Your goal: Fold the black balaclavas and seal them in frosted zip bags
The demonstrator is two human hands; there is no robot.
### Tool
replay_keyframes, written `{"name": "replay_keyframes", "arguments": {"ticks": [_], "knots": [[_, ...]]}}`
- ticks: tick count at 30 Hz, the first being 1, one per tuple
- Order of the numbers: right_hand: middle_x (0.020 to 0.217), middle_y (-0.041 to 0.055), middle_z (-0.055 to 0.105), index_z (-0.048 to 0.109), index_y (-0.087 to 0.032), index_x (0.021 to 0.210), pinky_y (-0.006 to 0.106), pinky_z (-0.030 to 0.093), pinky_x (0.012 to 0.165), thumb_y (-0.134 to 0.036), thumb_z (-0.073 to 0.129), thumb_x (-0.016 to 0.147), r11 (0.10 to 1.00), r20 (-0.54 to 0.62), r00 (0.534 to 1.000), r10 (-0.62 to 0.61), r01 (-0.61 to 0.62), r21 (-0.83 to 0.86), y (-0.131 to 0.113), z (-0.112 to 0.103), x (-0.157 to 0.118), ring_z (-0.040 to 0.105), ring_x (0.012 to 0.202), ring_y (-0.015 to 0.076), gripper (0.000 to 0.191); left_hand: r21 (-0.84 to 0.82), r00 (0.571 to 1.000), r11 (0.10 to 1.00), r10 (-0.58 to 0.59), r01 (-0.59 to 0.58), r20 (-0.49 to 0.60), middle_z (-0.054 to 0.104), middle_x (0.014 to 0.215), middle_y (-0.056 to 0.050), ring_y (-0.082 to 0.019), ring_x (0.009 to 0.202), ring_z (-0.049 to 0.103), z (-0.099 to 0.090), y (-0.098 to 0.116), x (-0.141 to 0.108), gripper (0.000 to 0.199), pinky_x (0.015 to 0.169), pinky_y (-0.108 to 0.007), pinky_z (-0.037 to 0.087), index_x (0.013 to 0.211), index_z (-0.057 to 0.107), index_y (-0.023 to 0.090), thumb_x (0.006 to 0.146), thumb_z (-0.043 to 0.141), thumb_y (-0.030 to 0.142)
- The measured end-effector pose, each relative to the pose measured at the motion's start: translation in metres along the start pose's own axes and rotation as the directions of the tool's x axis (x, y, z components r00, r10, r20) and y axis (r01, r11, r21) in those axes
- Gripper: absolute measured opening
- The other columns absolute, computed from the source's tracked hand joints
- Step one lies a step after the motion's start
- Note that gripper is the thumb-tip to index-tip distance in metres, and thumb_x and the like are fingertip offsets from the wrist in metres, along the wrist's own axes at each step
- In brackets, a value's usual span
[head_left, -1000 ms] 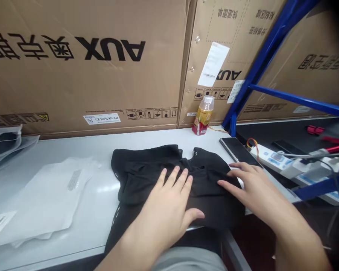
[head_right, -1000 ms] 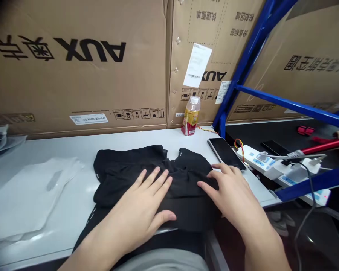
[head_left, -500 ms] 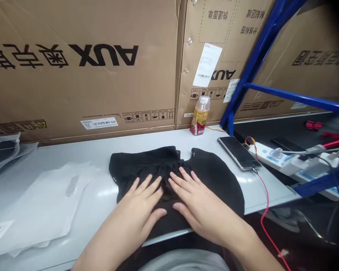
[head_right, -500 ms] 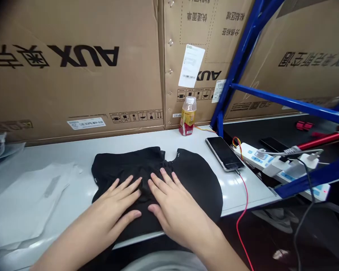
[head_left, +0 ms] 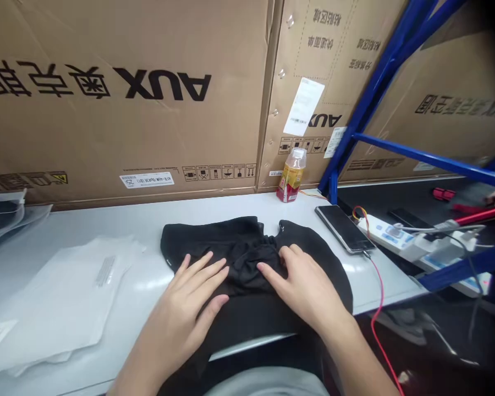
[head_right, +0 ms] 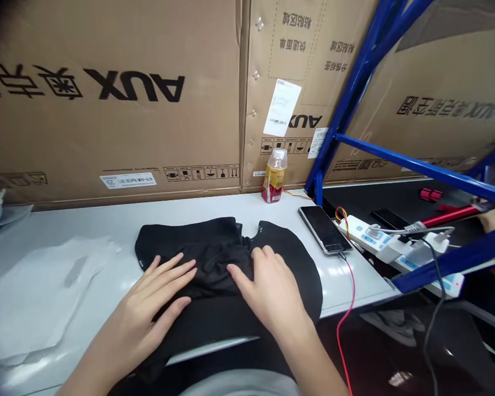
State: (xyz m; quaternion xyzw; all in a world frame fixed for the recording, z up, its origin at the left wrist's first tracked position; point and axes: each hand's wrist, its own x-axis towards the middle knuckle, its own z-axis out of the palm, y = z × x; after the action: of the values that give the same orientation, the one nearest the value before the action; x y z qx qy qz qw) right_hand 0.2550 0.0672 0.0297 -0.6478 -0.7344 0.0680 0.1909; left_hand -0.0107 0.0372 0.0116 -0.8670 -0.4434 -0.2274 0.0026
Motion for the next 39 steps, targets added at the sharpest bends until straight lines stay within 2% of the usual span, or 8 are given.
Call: {"name": "replay_keyframes", "arguments": {"ticks": [4, 9, 13, 19, 24, 30, 36, 39], "knots": [[0.08, -0.0011, 0.056, 0.04, -0.027, 0.077, 0.031, 0.042, 0.056, -0.038, 0.058, 0.097, 0.991, -0.014, 0.999, 0.039, -0.037, 0.13, -0.002, -0.014, 0.007, 0.057, 0.062, 0.0189, 0.028, -0.06, 0.988, 0.994, -0.1, 0.093, -0.117, 0.065, 0.15, -0.001, -0.025, 0.15, 0.049, -0.009, -0.001, -0.004, 0.041, 0.131, -0.06, 0.028, 0.147, 0.057, 0.031, 0.107, 0.055, 0.032], [0.085, 0.0003, 0.061, 0.047, -0.028, 0.089, 0.033, 0.045, 0.058, -0.032, 0.062, 0.09, 0.989, -0.215, 0.972, 0.098, -0.071, 0.128, 0.004, -0.041, 0.008, 0.06, 0.069, 0.022, 0.016, -0.107, 0.991, 0.986, -0.132, 0.131, -0.005, 0.07, 0.143, -0.001, -0.025, 0.14, 0.06, -0.012, 0.004, -0.002, 0.033, 0.13, -0.058, 0.032, 0.137, 0.067, 0.033, 0.107, 0.055, 0.037], [0.113, 0.0078, 0.067, 0.059, -0.027, 0.115, 0.039, 0.057, 0.079, -0.044, 0.064, 0.099, 0.96, -0.076, 0.99, -0.121, 0.136, 0.246, -0.023, -0.034, -0.006, 0.07, 0.095, 0.0267, 0.024, -0.152, 0.994, 0.983, -0.097, 0.104, 0.054, 0.075, 0.134, -0.002, -0.023, 0.125, 0.07, -0.012, 0.015, 0.008, 0.03, 0.128, -0.056, 0.036, 0.131, 0.069, 0.031, 0.108, 0.05, 0.034], [0.128, 0.0081, 0.07, 0.067, -0.026, 0.125, 0.041, 0.056, 0.105, -0.029, 0.043, 0.11, 0.863, -0.058, 0.953, -0.297, 0.293, 0.411, -0.028, -0.02, -0.003, 0.067, 0.121, 0.0241, 0.028, -0.221, 0.96, 0.94, -0.277, 0.261, -0.043, 0.078, 0.111, -0.004, -0.022, 0.097, 0.074, -0.025, 0.038, 0.035, 0.027, 0.084, -0.037, 0.062, 0.108, 0.07, 0.026, 0.109, 0.044, 0.035], [0.169, 0.0118, 0.04, 0.048, -0.018, 0.158, 0.057, 0.035, 0.128, -0.025, 0.039, 0.108, 0.903, 0.018, 0.93, -0.368, 0.352, 0.245, -0.011, 0.002, 0.008, 0.03, 0.16, 0.0301, 0.051, -0.035, 0.973, 0.973, -0.229, 0.23, 0.008, 0.055, 0.159, -0.014, -0.032, 0.148, 0.052, -0.005, 0.049, 0.059, 0.049, 0.119, -0.053, 0.048, 0.152, 0.052, 0.017, 0.111, 0.039, 0.038], [0.172, 0.0093, 0.03, 0.034, -0.016, 0.166, 0.058, 0.023, 0.132, -0.03, 0.032, 0.111, 0.929, 0.219, 0.923, -0.316, 0.253, 0.271, -0.009, 0.024, 0.001, 0.019, 0.163, 0.0269, 0.057, 0.075, 0.947, 0.982, -0.186, 0.173, 0.263, 0.033, 0.17, -0.015, -0.035, 0.156, 0.037, 0.026, 0.048, 0.051, 0.062, 0.123, -0.062, 0.04, 0.165, 0.035, 0.013, 0.112, 0.032, 0.045], [0.173, 0.0067, 0.029, 0.036, -0.021, 0.166, 0.059, 0.023, 0.132, -0.042, 0.034, 0.113, 0.9, 0.213, 0.915, -0.343, 0.256, 0.353, -0.002, 0.011, 0.0, 0.019, 0.162, 0.0278, 0.057, 0.193, 0.958, 0.966, -0.209, 0.172, 0.194, 0.041, 0.168, -0.008, -0.033, 0.153, 0.044, -0.009, 0.01, 0.014, 0.057, 0.12, -0.064, 0.043, 0.164, 0.037, 0.027, 0.11, 0.037, 0.044], [0.174, 0.0023, 0.028, 0.041, -0.031, 0.163, 0.057, 0.027, 0.131, -0.047, 0.039, 0.112, 0.885, 0.128, 0.942, -0.311, 0.238, 0.399, 0.009, -0.006, -0.001, 0.021, 0.162, 0.0272, 0.053, 0.334, 0.887, 0.84, -0.462, 0.428, 0.023, 0.049, 0.162, -0.014, -0.041, 0.149, 0.048, -0.044, -0.038, -0.028, 0.062, 0.114, -0.069, 0.046, 0.16, 0.045, 0.021, 0.106, 0.042, 0.051]]}}
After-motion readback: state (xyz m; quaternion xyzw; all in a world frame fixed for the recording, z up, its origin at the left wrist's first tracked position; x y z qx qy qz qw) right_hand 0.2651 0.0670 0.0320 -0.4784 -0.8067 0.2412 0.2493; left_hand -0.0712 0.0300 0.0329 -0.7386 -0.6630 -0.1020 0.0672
